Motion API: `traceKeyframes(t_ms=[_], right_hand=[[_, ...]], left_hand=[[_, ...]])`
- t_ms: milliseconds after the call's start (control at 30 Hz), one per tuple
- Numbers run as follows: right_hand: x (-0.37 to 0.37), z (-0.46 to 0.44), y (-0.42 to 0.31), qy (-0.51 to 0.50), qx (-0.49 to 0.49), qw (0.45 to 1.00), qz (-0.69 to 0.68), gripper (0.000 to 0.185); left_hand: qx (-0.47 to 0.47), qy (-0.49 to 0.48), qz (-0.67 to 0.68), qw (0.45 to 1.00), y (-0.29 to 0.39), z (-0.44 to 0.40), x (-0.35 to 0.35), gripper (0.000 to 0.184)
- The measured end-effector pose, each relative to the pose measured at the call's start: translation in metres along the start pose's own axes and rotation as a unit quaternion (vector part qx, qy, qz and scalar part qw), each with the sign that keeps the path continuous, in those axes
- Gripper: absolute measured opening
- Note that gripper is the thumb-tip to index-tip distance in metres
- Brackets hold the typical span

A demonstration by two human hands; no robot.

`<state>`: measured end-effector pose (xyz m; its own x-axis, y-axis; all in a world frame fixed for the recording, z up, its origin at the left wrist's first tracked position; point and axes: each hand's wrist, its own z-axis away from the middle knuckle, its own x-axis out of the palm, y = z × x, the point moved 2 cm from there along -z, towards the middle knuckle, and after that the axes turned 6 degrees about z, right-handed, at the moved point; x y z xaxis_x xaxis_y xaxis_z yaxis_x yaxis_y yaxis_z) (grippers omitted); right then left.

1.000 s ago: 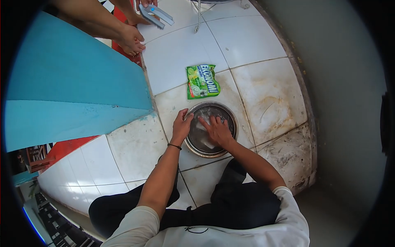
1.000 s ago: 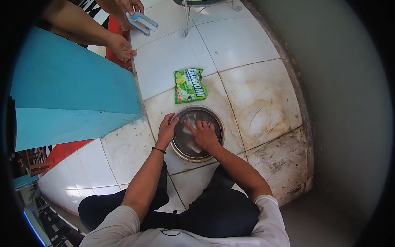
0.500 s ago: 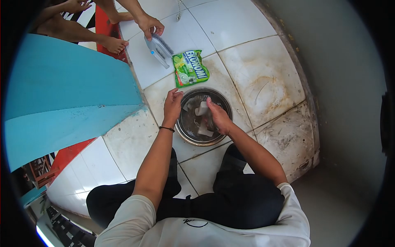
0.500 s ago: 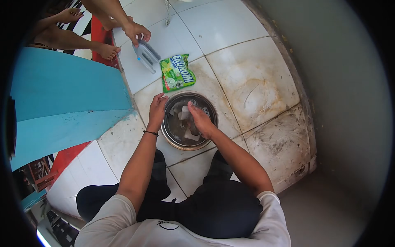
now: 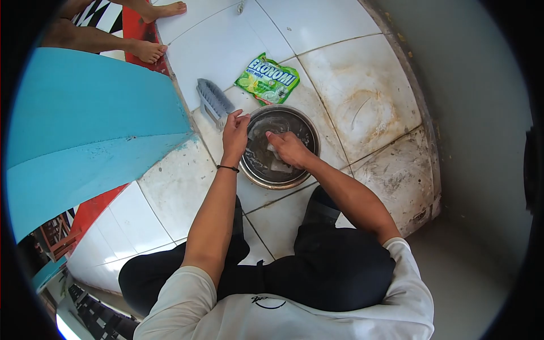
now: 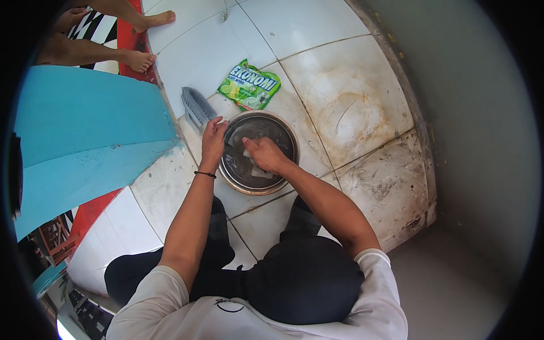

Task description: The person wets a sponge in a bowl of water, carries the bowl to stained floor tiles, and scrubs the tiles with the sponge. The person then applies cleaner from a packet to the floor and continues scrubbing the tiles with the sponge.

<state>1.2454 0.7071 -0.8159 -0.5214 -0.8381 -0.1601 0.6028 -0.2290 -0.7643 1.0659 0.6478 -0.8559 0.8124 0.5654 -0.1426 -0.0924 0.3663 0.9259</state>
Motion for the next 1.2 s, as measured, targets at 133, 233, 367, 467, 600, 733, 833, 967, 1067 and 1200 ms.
traceKeyframes(t_ms=[133, 233, 367, 467, 600, 733, 833, 967, 1067, 1200], right_hand=[[0.003, 0.001, -0.004, -0.027, 0.029, 0.999, 0.029, 0.066], [0.006, 0.003, 0.003, -0.069, -0.029, 0.995, -0.067, 0.065], [-0.046, 0.043, -0.018, -0.149, -0.132, 0.972, -0.121, 0.053], [-0.115, 0.060, 0.020, -0.026, -0.134, 0.981, -0.140, 0.056], [-0.199, 0.073, 0.102, 0.339, -0.046, 0.935, 0.088, 0.055], [-0.171, 0.073, 0.151, 0.383, -0.005, 0.827, 0.411, 0.057], [-0.133, 0.072, 0.162, 0.350, -0.036, 0.822, 0.448, 0.052], [-0.194, 0.063, 0.184, 0.383, -0.008, 0.804, 0.456, 0.049], [-0.288, 0.064, 0.213, 0.441, 0.082, 0.783, 0.432, 0.048], [-0.371, 0.068, 0.249, 0.543, 0.194, 0.713, 0.400, 0.048]], left_hand=[[-0.001, -0.004, 0.009, 1.000, 0.006, 0.002, 0.000, 0.043], [0.011, -0.011, -0.017, 1.000, 0.008, -0.005, -0.002, 0.043], [0.014, -0.027, -0.001, 1.000, 0.012, -0.016, -0.003, 0.044], [0.004, -0.029, -0.068, 0.997, 0.033, -0.014, -0.001, 0.043], [0.048, -0.047, -0.044, 0.997, 0.024, -0.024, 0.004, 0.041], [0.061, -0.050, -0.108, 0.991, 0.042, -0.020, 0.030, 0.046], [0.098, -0.075, -0.136, 0.983, 0.041, -0.026, 0.044, 0.049], [0.094, -0.123, -0.206, 0.966, 0.046, -0.036, 0.064, 0.049], [0.084, -0.170, -0.249, 0.950, 0.052, -0.042, 0.077, 0.048], [0.105, -0.265, -0.357, 0.890, 0.100, -0.026, 0.094, 0.051]])
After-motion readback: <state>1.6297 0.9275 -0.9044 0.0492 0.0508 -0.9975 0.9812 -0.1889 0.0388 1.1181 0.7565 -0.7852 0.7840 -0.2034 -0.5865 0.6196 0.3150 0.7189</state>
